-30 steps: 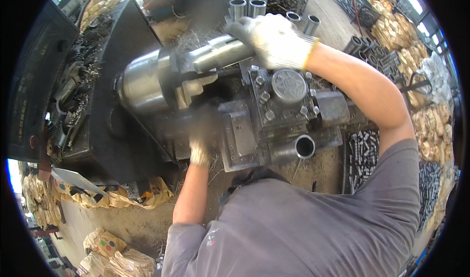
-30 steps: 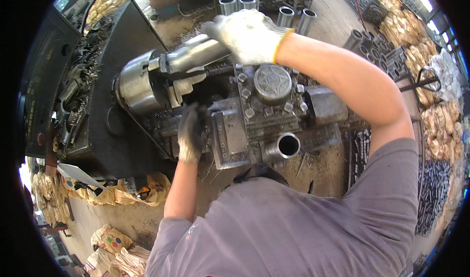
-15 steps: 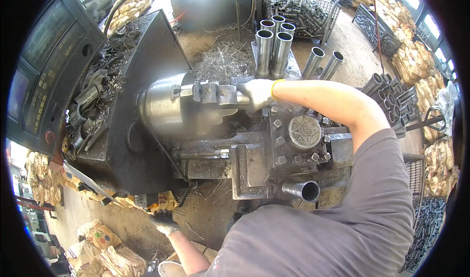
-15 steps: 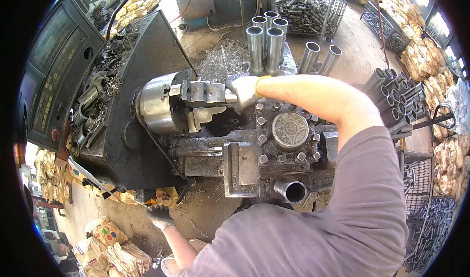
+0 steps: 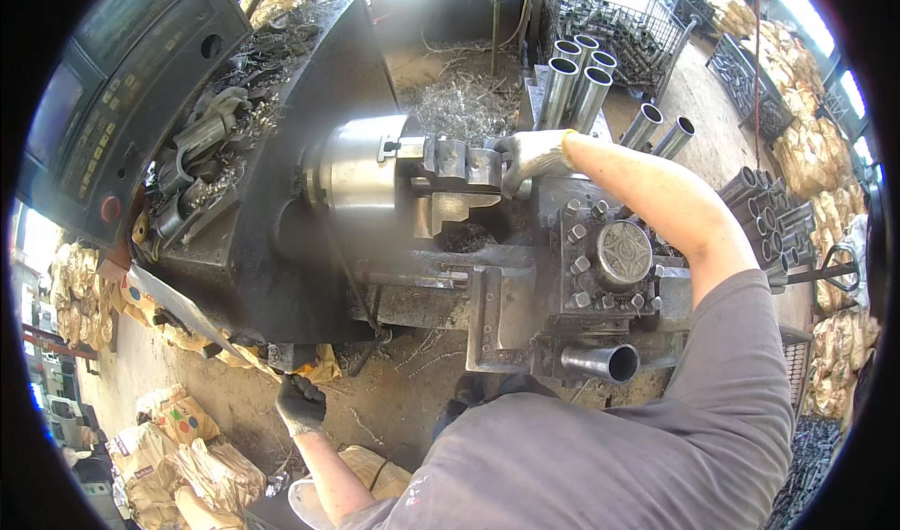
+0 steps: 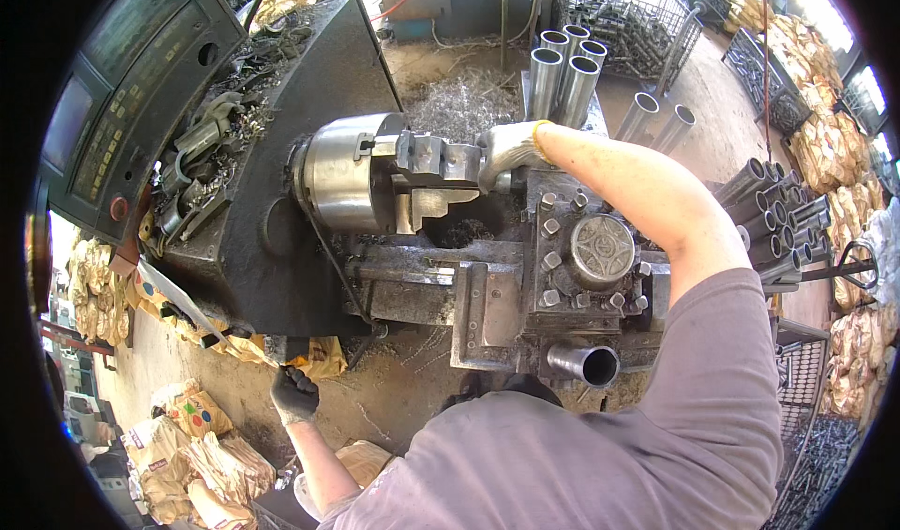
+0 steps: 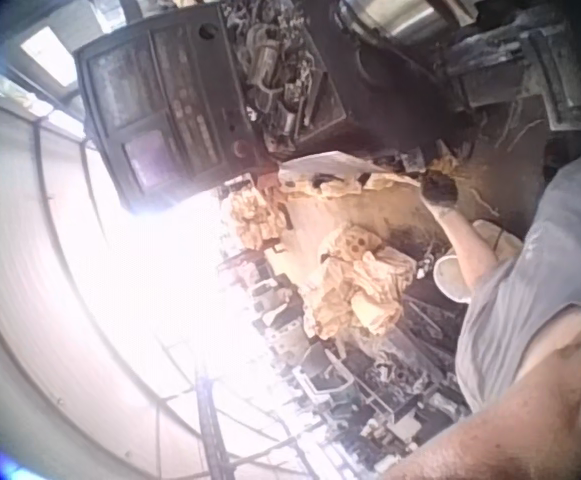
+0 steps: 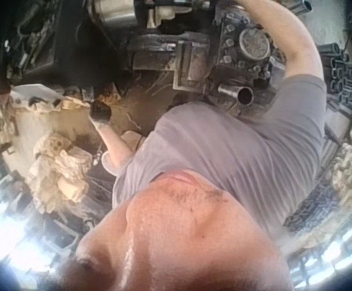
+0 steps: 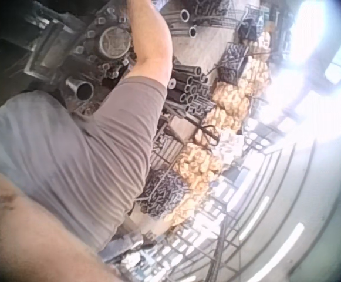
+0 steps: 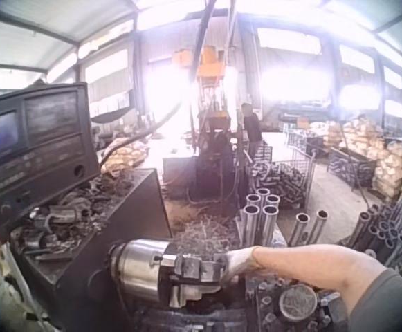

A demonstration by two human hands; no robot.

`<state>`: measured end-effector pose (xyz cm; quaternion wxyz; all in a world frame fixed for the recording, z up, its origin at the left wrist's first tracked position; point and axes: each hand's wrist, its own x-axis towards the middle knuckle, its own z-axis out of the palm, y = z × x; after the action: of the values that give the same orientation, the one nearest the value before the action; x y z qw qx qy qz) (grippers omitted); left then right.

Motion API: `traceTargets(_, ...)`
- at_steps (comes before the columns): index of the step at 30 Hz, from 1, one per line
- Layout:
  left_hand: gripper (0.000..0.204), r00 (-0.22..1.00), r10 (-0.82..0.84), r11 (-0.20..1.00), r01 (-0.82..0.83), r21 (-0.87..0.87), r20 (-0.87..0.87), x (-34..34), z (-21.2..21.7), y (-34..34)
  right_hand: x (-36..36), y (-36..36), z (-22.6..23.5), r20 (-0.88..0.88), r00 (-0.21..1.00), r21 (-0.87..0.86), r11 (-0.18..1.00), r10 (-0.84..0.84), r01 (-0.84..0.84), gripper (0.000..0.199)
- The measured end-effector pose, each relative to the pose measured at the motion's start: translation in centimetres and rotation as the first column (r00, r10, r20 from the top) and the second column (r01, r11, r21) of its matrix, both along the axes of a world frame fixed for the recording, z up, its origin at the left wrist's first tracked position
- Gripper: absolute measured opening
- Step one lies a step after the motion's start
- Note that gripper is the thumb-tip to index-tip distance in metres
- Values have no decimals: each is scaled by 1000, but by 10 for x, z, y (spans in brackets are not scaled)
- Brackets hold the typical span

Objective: The person operates a metal turning machine, loading cylindrical metal parts into the chuck, starting the machine, and removing finished parts. The person places the finished parts into a nearby basket.

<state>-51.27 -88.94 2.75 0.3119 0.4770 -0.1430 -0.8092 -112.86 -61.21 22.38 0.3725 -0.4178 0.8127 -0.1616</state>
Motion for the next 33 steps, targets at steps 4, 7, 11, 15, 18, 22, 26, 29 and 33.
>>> traceTargets(4, 32, 989, -52, 957, 89, -277, 138, -2, -8, 11, 21, 15, 37, -321, 942, -95, 993, -95, 68, 84)
traceTargets(7, 33, 946, -14, 954, 110, -280, 323, -4, 4, 22, 53, 51, 83, -312, 913, -326, 933, -261, 155, 64)
traceTargets(11, 45, 443, 638, 412, 494, -766, 629, 8, 53, 36, 115, 126, 119, -74, 908, -602, 744, -412, 289, 47)
traceTargets(15, 40, 683, 726, -458, 573, -680, 86, -86, 233, 29, 146, 194, 107, 169, 827, -721, 505, -536, 474, 42)
traceTargets(18, 56, 637, 742, -445, 701, -557, 208, -160, 323, -23, 166, 218, 103, 223, 767, -717, 431, -602, 547, 45)
traceTargets(22, 83, 101, 771, 63, 970, -233, 629, -234, 383, -117, 201, 256, 92, 265, 710, -707, 369, -653, 603, 45)
traceTargets(26, 93, 28, 710, 100, 985, -140, 704, -242, 374, -206, 223, 289, 84, -21, 681, -693, 501, -732, 518, 40)
traceTargets(29, 83, 222, 786, 6, 930, -367, 576, -238, 369, -192, 247, 317, 73, 256, 601, -669, 310, -757, 676, 40)
traceTargets(33, 29, 837, 204, -745, 469, -474, 507, -217, 299, 69, 276, 367, 45, 274, 476, -611, 231, -836, 757, 44)
